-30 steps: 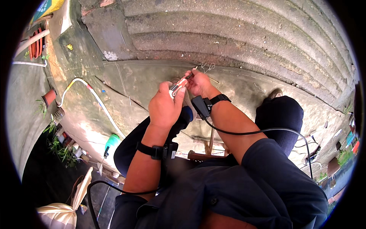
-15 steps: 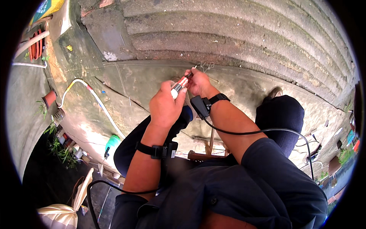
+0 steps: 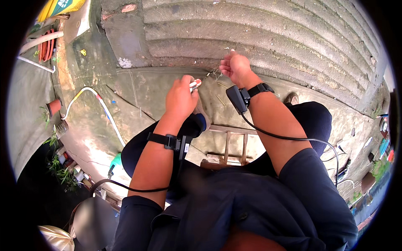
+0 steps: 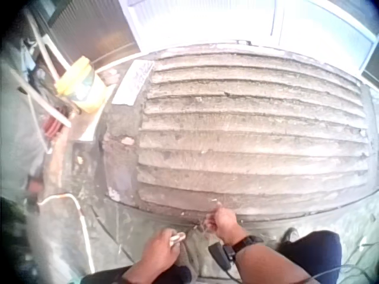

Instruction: The person uses a screwdriver to pry apart and adjust small metal rings on a key chain. They hold the chain in one hand and manipulate the tool with the other while sitting on a stool outdoors.

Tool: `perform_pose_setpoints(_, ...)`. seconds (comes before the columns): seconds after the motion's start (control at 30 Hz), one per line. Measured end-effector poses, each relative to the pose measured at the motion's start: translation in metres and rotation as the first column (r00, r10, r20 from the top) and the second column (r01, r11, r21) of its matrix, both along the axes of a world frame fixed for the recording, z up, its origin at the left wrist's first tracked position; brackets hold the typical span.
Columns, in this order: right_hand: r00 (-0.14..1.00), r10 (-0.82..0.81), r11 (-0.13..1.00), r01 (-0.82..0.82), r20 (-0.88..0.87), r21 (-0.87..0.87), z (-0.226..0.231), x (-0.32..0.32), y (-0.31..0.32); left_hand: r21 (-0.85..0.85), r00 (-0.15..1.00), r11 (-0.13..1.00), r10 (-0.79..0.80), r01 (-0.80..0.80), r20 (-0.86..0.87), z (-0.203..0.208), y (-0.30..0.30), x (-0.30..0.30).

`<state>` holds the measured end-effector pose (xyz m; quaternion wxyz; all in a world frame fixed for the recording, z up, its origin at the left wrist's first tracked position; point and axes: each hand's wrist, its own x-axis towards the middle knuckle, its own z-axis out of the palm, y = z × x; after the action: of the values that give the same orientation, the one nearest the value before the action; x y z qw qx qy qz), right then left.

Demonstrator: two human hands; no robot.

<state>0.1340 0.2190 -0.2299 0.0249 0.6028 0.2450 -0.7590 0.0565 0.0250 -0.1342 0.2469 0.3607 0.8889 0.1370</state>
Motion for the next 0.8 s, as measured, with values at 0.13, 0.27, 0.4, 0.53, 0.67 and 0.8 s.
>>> perform_pose_setpoints(0.13, 0.973, 0.026, 0.940, 0.054, -0.231, 0.336, 0.116, 0.002, 0.061, -0.027, 1.000, 1.000, 0.015, -0.014, 0.012, -0.007, -0.006, -0.001)
perform_pose_setpoints(0.27, 0.896, 0.125, 0.818, 0.151, -0.426, 0.556, 0.241, 0.033, 0.081, -0.167, 0.995, 0.986, 0.006, 0.011, 0.099, 0.001, 0.005, -0.003)
perform_pose_setpoints(0.4, 0.752, 0.212, 0.771, 0.264, -0.624, 0.579, 0.341, 0.064, 0.048, -0.261, 0.996, 0.964, -0.028, 0.049, 0.084, 0.017, -0.002, -0.001)
perform_pose_setpoints(0.53, 0.682, 0.250, 0.783, 0.275, -0.687, 0.558, 0.366, 0.077, 0.013, -0.302, 0.994, 0.949, -0.061, 0.086, 0.092, 0.013, 0.015, 0.004)
perform_pose_setpoints(0.67, 0.631, 0.252, 0.892, 0.142, -0.734, 0.429, 0.304, 0.083, 0.030, -0.246, 0.997, 0.967, -0.054, 0.066, 0.058, 0.001, 0.011, 0.005)
perform_pose_setpoints(0.8, 0.700, 0.198, 0.914, 0.121, -0.687, 0.386, 0.280, 0.082, 0.041, -0.143, 0.997, 0.990, 0.008, 0.003, 0.072, -0.006, 0.017, 0.008)
